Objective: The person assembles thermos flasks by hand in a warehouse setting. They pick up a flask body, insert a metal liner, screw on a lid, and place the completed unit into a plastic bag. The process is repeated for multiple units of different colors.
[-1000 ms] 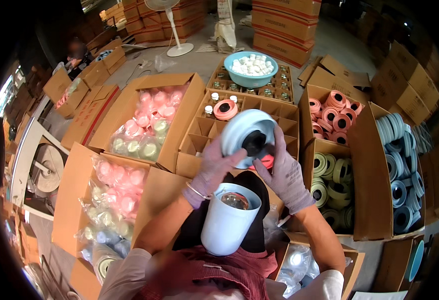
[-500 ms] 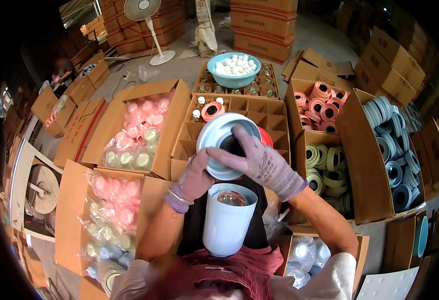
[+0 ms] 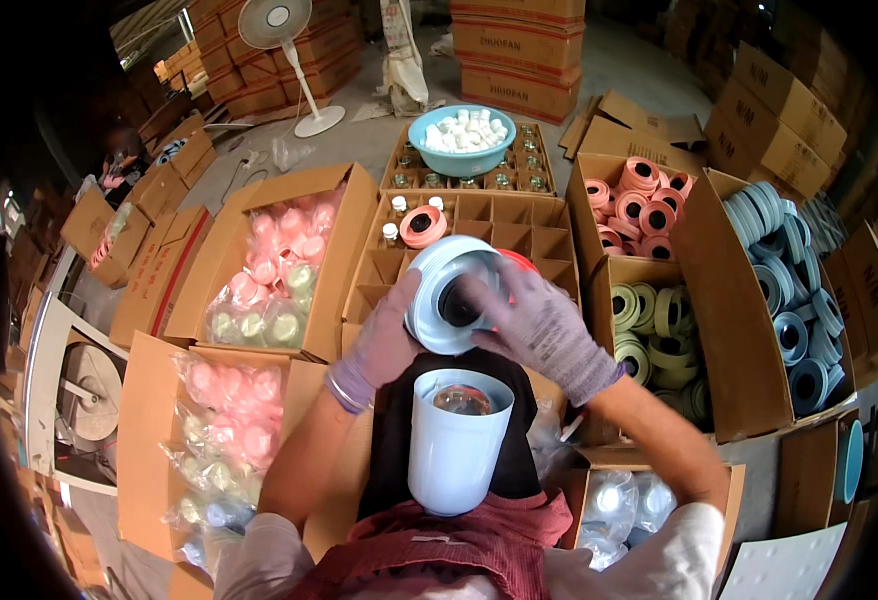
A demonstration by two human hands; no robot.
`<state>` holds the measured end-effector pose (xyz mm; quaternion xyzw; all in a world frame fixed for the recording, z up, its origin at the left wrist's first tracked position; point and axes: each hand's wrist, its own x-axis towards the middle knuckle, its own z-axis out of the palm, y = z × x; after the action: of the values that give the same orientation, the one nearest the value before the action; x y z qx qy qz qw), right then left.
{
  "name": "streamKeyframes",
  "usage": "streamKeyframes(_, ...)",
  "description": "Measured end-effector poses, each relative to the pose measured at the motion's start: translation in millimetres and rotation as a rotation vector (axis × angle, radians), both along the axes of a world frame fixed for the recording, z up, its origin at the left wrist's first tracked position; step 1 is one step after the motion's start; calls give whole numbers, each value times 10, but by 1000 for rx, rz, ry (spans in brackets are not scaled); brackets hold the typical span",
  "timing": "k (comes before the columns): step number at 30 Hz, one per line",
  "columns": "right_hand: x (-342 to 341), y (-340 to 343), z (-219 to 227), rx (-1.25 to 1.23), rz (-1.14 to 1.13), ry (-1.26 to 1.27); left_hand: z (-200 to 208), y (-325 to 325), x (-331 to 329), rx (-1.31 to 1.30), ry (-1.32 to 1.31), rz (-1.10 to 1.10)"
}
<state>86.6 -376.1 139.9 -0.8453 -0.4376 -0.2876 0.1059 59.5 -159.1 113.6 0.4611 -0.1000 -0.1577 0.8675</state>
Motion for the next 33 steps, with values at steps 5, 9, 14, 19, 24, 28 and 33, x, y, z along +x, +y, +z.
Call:
streamKeyframes(5, 113, 30, 50, -448, 402, -466, 107, 89, 49, 11, 165, -425)
streamKeyframes(9, 136, 138, 104, -352, 62, -307, 216, 41, 82, 39, -107, -215)
streamKeyframes(14, 504, 267, -236, 581, 230, 699, 135, -353, 292, 870, -1049, 716)
streamKeyframes(19, 185, 87, -774, 819, 367, 1390, 197, -63, 177, 1010, -1651, 84)
streamKeyframes(24, 292, -198, -1253, 634, -59, 1714, -354, 250, 213, 824, -1187, -36)
streamKeyframes(28, -128, -228, -1338, 1126, 6, 1537, -731, 473, 128, 750, -838, -234)
streamKeyframes(33, -442, 73, -1085, 882, 75, 1254, -809, 398, 101, 698, -873, -360)
